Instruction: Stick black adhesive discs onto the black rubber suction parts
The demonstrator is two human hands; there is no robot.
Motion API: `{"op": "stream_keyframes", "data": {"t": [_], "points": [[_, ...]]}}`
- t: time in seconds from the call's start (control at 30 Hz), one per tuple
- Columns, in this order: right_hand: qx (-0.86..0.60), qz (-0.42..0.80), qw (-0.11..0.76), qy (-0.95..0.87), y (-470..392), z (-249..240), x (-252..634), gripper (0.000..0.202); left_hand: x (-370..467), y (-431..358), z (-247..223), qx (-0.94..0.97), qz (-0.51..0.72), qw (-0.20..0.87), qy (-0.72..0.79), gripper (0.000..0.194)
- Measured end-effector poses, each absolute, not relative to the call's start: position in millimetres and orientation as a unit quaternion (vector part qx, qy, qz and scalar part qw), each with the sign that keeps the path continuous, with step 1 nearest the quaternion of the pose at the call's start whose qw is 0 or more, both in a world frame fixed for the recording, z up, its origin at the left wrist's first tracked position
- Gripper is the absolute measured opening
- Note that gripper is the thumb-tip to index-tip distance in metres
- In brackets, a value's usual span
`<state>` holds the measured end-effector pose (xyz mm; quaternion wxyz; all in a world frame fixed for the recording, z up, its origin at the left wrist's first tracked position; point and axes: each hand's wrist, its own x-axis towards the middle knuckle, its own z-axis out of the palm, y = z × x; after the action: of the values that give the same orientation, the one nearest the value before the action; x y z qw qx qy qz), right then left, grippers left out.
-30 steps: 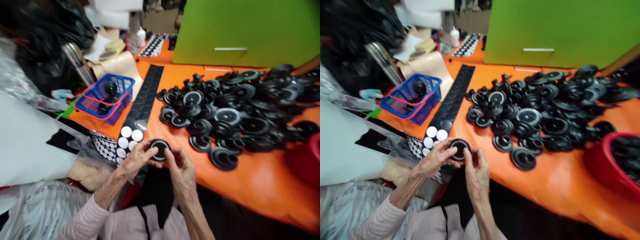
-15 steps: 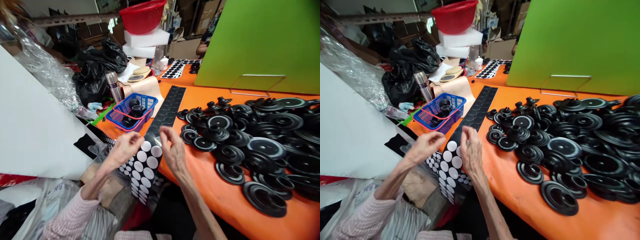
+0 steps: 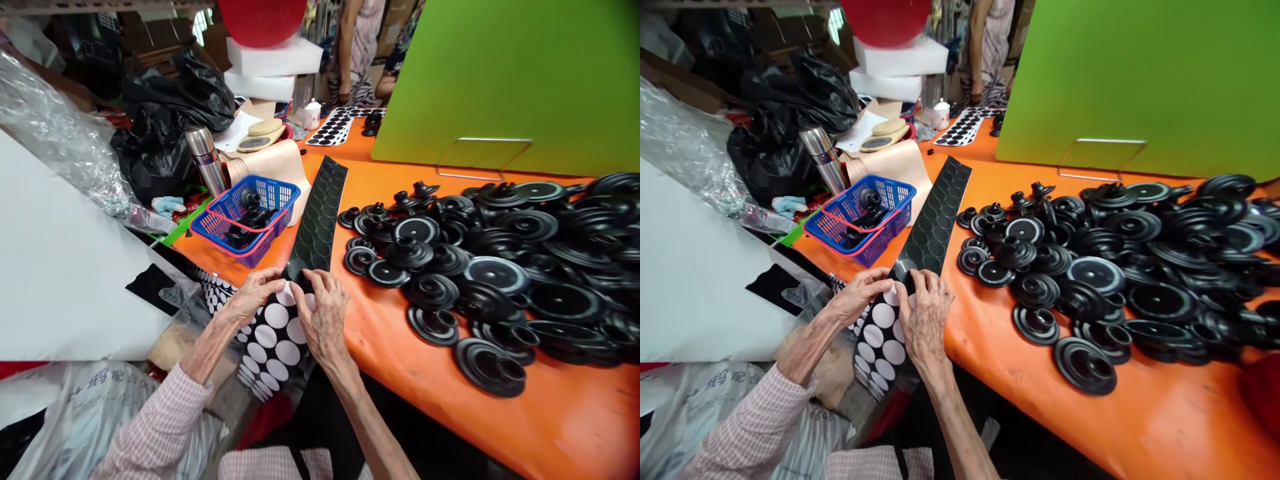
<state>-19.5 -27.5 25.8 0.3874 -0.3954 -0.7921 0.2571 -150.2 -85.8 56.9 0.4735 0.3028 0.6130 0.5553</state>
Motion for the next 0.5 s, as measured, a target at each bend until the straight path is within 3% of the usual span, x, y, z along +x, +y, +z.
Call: {"op": "stream_keyframes", "data": {"t": [0.3, 0.43, 0.5], "points": [[-0.385, 0.243, 0.435, -0.777, -23, 23, -15, 0.027, -149, -89, 47, 0.352, 0.508, 0.453, 0.642, 0.029], [-0.405, 0.270, 0.464, -0.740, -24, 28, 7, 0.025, -139, -95, 59, 0.370, 0.454, 0.234, 0.776, 0.031], [-0.389, 0.274, 0.457, -0.752, -35, 29, 18, 0.025, -126, -96, 67, 0.379, 0.449, 0.213, 0.780, 0.028]]}}
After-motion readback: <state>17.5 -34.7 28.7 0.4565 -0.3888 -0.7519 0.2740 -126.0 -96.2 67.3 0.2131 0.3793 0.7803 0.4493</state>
